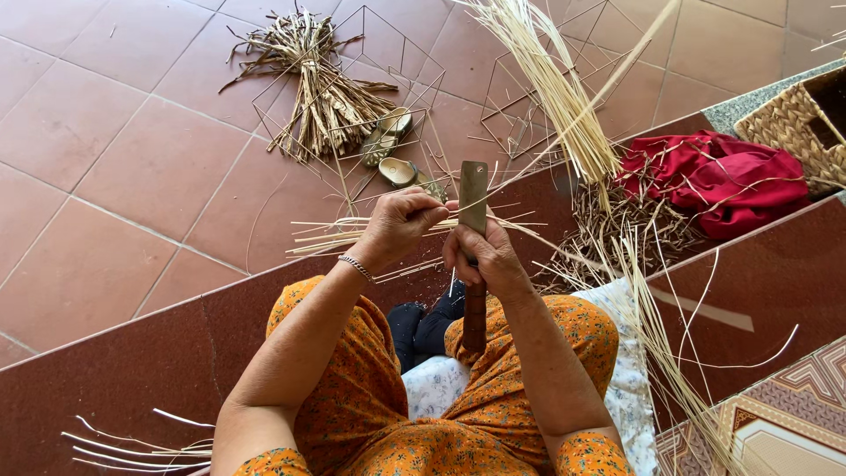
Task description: The person sits on the floor and uses a knife to split dried plant stems into thin strips. They hold the stems in one hand and repeatedly draw the knife along them to separate the fibers, discarding the resulting strips onto the floor.
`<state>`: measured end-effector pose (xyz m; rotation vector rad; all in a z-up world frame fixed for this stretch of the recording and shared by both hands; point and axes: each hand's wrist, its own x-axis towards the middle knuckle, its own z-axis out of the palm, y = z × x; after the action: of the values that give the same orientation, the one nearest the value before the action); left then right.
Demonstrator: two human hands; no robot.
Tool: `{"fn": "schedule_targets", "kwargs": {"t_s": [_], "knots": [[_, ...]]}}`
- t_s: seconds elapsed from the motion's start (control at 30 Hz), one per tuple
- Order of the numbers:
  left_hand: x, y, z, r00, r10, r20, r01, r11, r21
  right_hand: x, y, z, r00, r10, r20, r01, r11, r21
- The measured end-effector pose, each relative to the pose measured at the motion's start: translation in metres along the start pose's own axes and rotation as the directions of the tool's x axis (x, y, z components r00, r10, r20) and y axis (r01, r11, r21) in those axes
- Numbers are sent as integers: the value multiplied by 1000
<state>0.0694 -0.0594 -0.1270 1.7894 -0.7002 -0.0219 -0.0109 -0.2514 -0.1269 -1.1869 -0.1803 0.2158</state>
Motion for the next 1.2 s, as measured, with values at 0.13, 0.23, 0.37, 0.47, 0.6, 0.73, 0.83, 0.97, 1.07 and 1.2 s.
{"fn": "schedule_targets", "kwargs": {"t_s": [0.13,0.23,0.37,0.47,0.6,0.73,0.83,0.97,1.07,1.2], "knots": [[-1,14,-7,1000,11,17,-11,1000,6,-5,-8,5,1000,1,12,-2,998,55],[-4,35,-9,998,58,-13,-57,996,73,-10,-17,11,999,-7,31,2,990,140],[-18,82,-20,992,123,4,-122,986,113,-29,-32,24,997,-63,42,59,994,90],[-37,131,-34,957,290,14,-291,954,69,-62,-41,35,988,-101,117,88,990,110],[-69,194,-59,935,332,126,-348,927,139,-100,-32,50,903,21,429,-224,875,428],[-68,215,-61,925,337,178,-363,920,150,-127,-26,57,928,-52,369,-89,931,355],[-63,213,-60,921,341,188,-363,926,101,-135,-26,52,947,-92,307,-18,941,337],[-66,207,-65,925,305,226,-318,948,23,-154,-32,60,980,-117,161,52,933,357],[-62,202,-70,930,301,209,-307,952,-2,-148,-44,56,984,-164,74,131,934,332],[-61,198,-77,969,213,124,-215,977,2,-128,-62,52,976,-217,-7,210,936,284]]}}
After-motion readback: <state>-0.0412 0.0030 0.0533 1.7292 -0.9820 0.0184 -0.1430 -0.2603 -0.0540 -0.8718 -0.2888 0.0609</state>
